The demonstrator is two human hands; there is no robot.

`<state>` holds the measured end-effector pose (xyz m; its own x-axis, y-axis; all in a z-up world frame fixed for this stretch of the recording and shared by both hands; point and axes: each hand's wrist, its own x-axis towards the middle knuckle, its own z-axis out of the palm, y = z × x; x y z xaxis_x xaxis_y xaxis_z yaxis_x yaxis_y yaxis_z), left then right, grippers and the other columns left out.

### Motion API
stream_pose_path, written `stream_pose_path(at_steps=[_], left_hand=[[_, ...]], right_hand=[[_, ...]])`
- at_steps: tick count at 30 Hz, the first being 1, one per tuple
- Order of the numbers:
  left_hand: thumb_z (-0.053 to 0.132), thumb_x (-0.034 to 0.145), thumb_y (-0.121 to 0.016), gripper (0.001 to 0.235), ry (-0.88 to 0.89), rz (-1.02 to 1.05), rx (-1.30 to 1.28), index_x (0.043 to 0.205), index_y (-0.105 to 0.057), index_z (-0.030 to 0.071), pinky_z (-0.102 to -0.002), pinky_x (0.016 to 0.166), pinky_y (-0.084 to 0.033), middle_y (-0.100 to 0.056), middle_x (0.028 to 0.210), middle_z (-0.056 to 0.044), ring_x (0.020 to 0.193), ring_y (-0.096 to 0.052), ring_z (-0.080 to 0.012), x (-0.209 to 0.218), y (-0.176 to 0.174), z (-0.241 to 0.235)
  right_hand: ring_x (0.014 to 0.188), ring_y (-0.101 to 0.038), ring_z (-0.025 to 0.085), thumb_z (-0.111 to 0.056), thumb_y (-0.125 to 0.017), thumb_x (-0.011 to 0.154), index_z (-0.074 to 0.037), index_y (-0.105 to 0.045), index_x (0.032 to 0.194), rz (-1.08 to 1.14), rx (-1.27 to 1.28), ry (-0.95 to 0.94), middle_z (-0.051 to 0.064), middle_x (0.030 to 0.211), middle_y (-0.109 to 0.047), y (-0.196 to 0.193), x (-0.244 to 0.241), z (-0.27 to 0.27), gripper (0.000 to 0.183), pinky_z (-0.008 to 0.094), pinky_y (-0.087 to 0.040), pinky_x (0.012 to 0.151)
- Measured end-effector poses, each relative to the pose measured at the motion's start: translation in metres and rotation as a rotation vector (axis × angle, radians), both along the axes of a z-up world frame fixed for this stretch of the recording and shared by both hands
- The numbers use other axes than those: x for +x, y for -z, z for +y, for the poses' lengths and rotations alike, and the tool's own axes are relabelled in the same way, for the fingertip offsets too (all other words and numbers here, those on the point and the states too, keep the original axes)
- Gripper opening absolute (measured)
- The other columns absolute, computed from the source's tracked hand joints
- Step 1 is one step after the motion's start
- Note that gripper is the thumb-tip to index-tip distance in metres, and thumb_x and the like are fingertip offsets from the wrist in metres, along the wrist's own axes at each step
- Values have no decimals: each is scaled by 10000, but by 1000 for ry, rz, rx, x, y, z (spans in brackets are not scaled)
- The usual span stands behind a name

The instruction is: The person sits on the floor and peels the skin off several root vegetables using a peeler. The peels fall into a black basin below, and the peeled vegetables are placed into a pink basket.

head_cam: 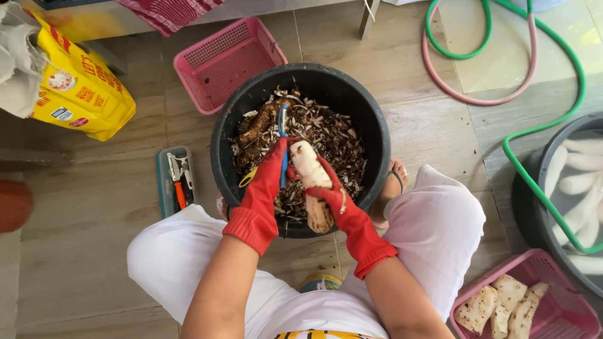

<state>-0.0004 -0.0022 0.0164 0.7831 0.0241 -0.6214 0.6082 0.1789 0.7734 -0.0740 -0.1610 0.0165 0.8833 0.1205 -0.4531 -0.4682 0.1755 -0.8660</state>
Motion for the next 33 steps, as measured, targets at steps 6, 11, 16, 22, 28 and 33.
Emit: stream_pose_path(at_steps=[6, 11, 16, 22, 28, 33], left_hand=[[528, 997, -495, 465, 421, -326, 604, 1251, -677, 184, -529, 941, -566, -746, 1117, -165, 1055, -703, -388, -40, -31, -2], [482, 1004, -458, 470, 850, -568, 1032, 1403, -557, 254, -506, 934, -573, -739, 1135, -155, 1047, -710, -377, -35, -6, 15], [606, 1011, -399, 482, 561, -221, 806, 1361, -570, 322, -450, 1019, -530, -737, 1175, -89, 1136, -678, -327, 2, 9, 9], [607, 1009, -445, 511, 558, -302, 723, 1365, -605, 277, -492, 956, -556, -742, 1132, -139, 1092, -679, -376, -35, 18, 1], [630, 987, -437, 552, 545, -144, 768, 1395, -570, 283, -458, 963, -558, -739, 1143, -124, 1060, -714, -309, -15, 63, 23], [692, 961, -474, 655, 346, 6, 522, 1471, -536, 286, -426, 1025, -521, -703, 1282, -111, 1181, -673, -290, -25, 44, 15]], right_hand=[[765, -712, 402, -318, -691, 794, -342, -463, 1496, 302, 667, 330, 255, 916, -699, 119, 24, -24, 739, 561, -614, 729], [713, -716, 335, -527, -707, 794, 4, -694, 1042, 539, 764, 293, 222, 851, -715, 112, 18, -27, 587, 513, -638, 735], [679, -713, 302, -535, -661, 829, -10, -711, 969, 549, 720, 291, 199, 799, -717, 90, 16, -21, 546, 476, -643, 691], [669, -703, 269, -559, -649, 838, -23, -725, 944, 618, 837, 307, 174, 784, -713, 89, 15, -24, 552, 428, -639, 685], [688, -692, 249, -588, -643, 861, -37, -734, 999, 657, 938, 221, 157, 814, -716, 88, -5, -25, 576, 413, -630, 684], [824, -721, 238, -577, -581, 942, -51, -729, 1115, 639, 1166, 190, 166, 976, -746, 100, 5, -34, 573, 385, -605, 812]])
